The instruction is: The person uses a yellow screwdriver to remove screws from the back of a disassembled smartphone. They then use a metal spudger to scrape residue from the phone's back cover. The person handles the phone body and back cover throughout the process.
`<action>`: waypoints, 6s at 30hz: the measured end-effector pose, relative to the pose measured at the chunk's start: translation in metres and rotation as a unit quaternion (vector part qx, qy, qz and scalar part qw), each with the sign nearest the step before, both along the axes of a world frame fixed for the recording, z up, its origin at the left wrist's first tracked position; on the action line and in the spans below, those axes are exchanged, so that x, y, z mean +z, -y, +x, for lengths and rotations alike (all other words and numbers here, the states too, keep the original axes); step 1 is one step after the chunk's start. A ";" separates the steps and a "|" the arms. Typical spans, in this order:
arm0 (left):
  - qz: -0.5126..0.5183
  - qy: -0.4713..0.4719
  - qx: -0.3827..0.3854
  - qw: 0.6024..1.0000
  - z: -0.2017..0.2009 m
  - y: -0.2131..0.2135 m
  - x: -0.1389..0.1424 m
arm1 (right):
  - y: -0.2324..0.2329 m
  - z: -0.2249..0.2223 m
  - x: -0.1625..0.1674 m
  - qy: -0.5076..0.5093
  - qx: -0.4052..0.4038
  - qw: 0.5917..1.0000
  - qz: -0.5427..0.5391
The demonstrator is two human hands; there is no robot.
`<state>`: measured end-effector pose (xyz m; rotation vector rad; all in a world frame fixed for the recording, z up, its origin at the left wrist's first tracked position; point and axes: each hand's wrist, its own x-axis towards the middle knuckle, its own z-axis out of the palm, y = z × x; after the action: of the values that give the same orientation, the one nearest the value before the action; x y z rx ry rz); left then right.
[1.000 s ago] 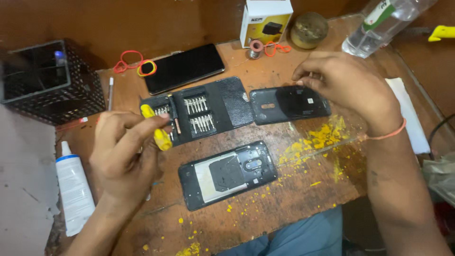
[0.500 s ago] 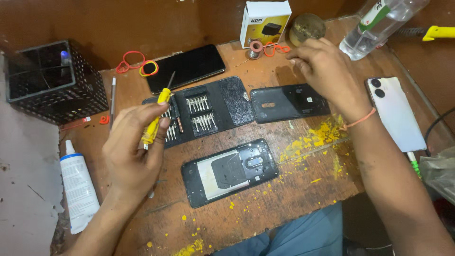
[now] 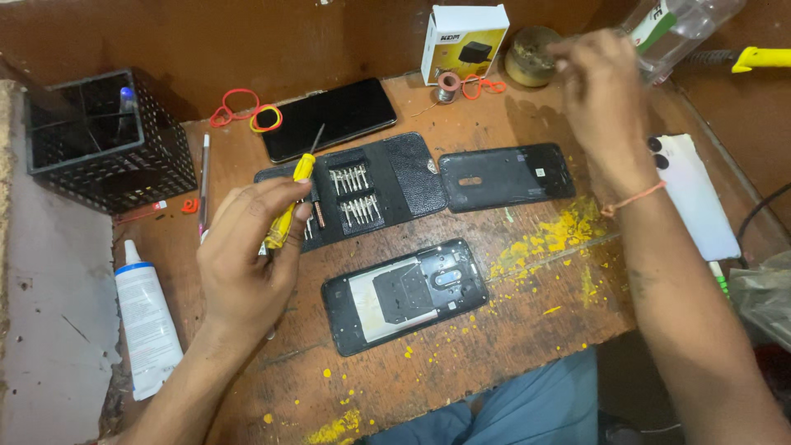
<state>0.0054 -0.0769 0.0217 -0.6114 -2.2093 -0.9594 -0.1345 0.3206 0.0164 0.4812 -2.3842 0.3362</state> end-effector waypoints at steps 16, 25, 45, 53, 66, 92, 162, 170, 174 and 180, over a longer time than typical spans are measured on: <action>0.006 -0.014 -0.029 0.999 -0.006 0.003 -0.006 | 0.068 -0.018 -0.003 0.032 0.100 0.982 0.157; 0.027 -0.013 -0.033 0.999 -0.003 0.008 -0.002 | 0.066 -0.016 -0.008 0.015 0.016 0.977 0.212; 0.005 -0.005 -0.029 1.000 -0.003 0.017 -0.006 | 0.080 -0.032 0.002 0.173 0.087 0.981 0.031; 0.025 -0.011 -0.051 0.998 -0.007 0.018 -0.008 | 0.086 -0.051 0.006 0.228 0.054 0.971 0.054; 0.046 -0.006 -0.074 0.996 -0.006 0.019 -0.013 | 0.082 -0.051 -0.001 0.232 0.045 0.971 0.045; 0.054 -0.012 -0.073 0.996 -0.008 0.019 -0.018 | 0.076 -0.044 -0.009 0.170 0.086 0.981 0.036; 0.007 -0.016 -0.071 0.997 0.011 -0.013 -0.018 | 0.155 0.086 -0.025 0.587 0.389 0.452 -0.548; 0.005 -0.033 -0.109 0.994 0.009 -0.011 -0.012 | 0.152 0.069 -0.031 0.609 0.371 0.487 -0.505; -0.013 -0.037 -0.120 0.992 0.012 -0.009 -0.008 | 0.147 0.067 -0.037 0.603 0.378 0.498 -0.495; 0.021 -0.027 -0.136 0.990 0.018 -0.013 -0.006 | 0.149 0.072 -0.043 0.560 0.408 0.525 -0.494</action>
<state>0.0237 -0.0643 0.0159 -0.9253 -2.0866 -1.1095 -0.0626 0.1714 -0.0266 0.9091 -2.0783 2.9796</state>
